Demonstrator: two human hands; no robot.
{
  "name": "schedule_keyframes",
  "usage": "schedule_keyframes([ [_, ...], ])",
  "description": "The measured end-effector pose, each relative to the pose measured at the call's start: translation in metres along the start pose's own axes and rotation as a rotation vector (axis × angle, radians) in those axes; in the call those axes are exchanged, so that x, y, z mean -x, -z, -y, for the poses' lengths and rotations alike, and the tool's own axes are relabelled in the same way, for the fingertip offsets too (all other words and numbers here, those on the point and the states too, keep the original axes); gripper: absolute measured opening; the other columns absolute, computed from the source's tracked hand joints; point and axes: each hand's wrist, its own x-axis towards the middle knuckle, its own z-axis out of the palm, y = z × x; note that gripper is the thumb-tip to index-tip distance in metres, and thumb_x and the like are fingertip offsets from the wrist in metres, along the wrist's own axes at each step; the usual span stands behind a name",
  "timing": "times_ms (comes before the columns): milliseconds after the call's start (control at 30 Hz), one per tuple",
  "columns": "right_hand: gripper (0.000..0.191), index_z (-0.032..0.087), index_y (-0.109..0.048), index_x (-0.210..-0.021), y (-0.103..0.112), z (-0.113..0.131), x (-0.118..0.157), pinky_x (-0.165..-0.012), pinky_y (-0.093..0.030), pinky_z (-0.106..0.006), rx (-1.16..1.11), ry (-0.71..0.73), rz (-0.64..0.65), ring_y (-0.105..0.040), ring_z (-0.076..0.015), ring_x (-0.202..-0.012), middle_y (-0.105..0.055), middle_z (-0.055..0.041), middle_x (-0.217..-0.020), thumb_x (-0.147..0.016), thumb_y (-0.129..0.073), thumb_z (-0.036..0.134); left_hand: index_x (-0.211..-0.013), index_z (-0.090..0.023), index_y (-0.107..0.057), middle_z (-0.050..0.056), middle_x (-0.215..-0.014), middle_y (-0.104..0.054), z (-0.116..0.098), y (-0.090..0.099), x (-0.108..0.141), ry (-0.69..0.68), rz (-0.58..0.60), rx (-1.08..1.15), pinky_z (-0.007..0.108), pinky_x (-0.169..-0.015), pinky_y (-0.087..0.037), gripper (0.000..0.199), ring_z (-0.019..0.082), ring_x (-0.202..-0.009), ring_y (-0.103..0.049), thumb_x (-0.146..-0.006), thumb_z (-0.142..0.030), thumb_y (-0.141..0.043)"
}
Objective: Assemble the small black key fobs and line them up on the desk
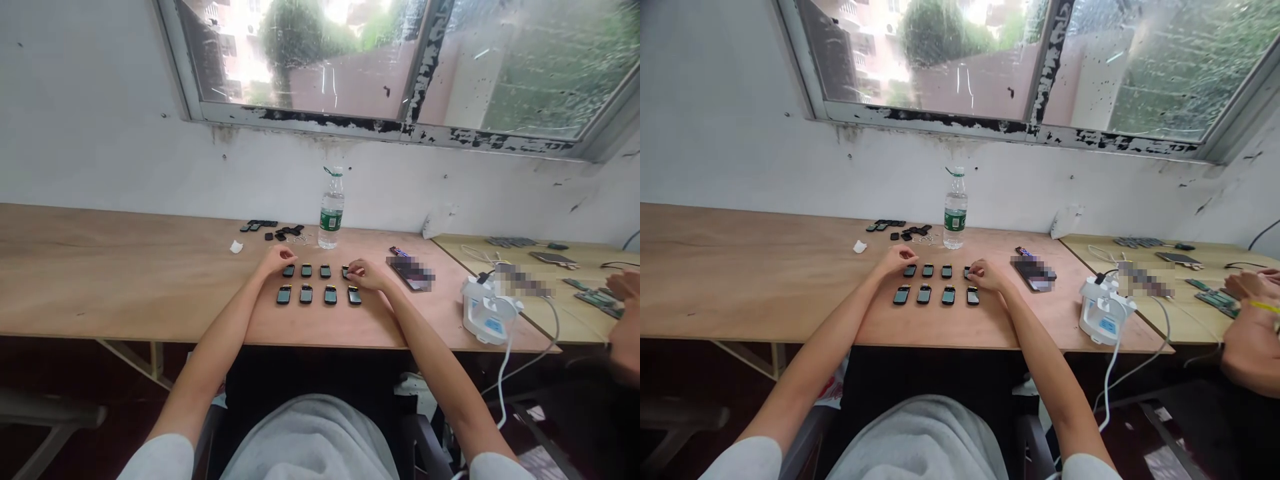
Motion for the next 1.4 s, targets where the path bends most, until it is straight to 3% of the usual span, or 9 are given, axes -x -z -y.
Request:
schedule_keyframes([
  [167,0.021,0.019,-0.074,-0.093,0.003,0.004,0.001,-0.083,-0.057,-0.031,0.043,-0.070,-0.002,-0.068,-0.0215,-0.092,-0.073,-0.0105,-0.112,-0.082,-0.082,0.035,-0.076,-0.020,-0.076,0.007,-0.084,-0.074,-0.004,-0.004,-0.002,-0.044,-0.011,-0.015,0.032,-0.073,-0.050,0.032,0.021,-0.077,-0.064,-0.077,-0.051,-0.072],
  [400,0.043,0.019,-0.069,-0.114,0.006,0.013,0.006,-0.076,-0.055,-0.030,0.008,-0.117,-0.006,-0.068,-0.0204,-0.088,-0.073,-0.0084,-0.102,-0.078,-0.087,0.037,-0.076,-0.020,-0.075,0.005,-0.086,-0.072,-0.017,-0.007,-0.001,-0.138,-0.026,0.002,0.033,-0.078,-0.051,0.029,0.020,-0.081,-0.065,-0.082,-0.048,-0.071],
  [667,0.036,0.019,-0.068,-0.119,0.001,0.014,0.006,-0.082,-0.058,-0.030,-0.012,0.039,0.031,-0.070,-0.0200,-0.093,-0.073,-0.0107,-0.115,-0.084,-0.075,0.020,-0.080,-0.021,-0.077,0.004,-0.092,-0.071,-0.051,-0.029,0.006,-0.290,0.112,0.061,0.029,-0.075,-0.050,0.026,0.018,-0.082,-0.064,-0.088,-0.045,-0.070],
  [867,0.029,0.021,-0.073,-0.117,-0.001,0.008,0.004,-0.087,-0.057,-0.033,-0.019,0.116,0.059,-0.068,-0.0216,-0.101,-0.068,-0.0112,-0.130,-0.090,-0.072,0.031,-0.084,-0.020,-0.079,0.005,-0.092,-0.069,-0.055,-0.042,0.007,-0.327,0.172,0.082,0.029,-0.077,-0.051,0.024,0.017,-0.080,-0.064,-0.091,-0.041,-0.070],
  [1000,0.033,0.022,-0.074,-0.116,-0.001,0.007,0.002,-0.088,-0.056,-0.035,0.009,0.077,0.096,-0.068,-0.0221,-0.099,-0.071,-0.0101,-0.126,-0.088,-0.077,0.038,-0.083,-0.021,-0.079,0.005,-0.092,-0.069,-0.051,-0.041,0.007,-0.314,0.174,0.071,0.029,-0.077,-0.051,0.025,0.017,-0.080,-0.065,-0.092,-0.042,-0.069],
  [1233,0.043,0.021,-0.072,-0.121,0.002,0.013,0.002,-0.084,-0.057,-0.035,0.040,0.059,0.044,-0.069,-0.0221,-0.093,-0.075,-0.0088,-0.112,-0.082,-0.081,0.037,-0.085,-0.021,-0.080,0.005,-0.091,-0.070,-0.052,-0.043,0.007,-0.351,0.176,0.106,0.030,-0.078,-0.051,0.027,0.018,-0.080,-0.065,-0.092,-0.044,-0.068],
  [1333,0.044,0.021,-0.071,-0.120,0.001,0.020,0.002,-0.086,-0.059,-0.039,0.038,0.148,-0.074,-0.071,-0.0246,-0.097,-0.075,-0.0091,-0.116,-0.081,-0.082,0.036,-0.088,-0.021,-0.079,0.005,-0.094,-0.072,-0.056,-0.045,0.008,-0.346,0.194,0.119,0.031,-0.078,-0.052,0.029,0.019,-0.083,-0.065,-0.092,-0.047,-0.068],
  [1400,0.043,0.023,-0.071,-0.122,-0.001,0.027,0.001,-0.089,-0.060,-0.042,-0.009,0.241,-0.172,-0.071,-0.0252,-0.098,-0.074,-0.0083,-0.118,-0.082,-0.081,0.035,-0.100,-0.020,-0.078,0.006,-0.096,-0.073,-0.061,-0.049,0.009,-0.301,0.211,0.162,0.032,-0.081,-0.053,0.030,0.020,-0.086,-0.066,-0.092,-0.048,-0.069],
])
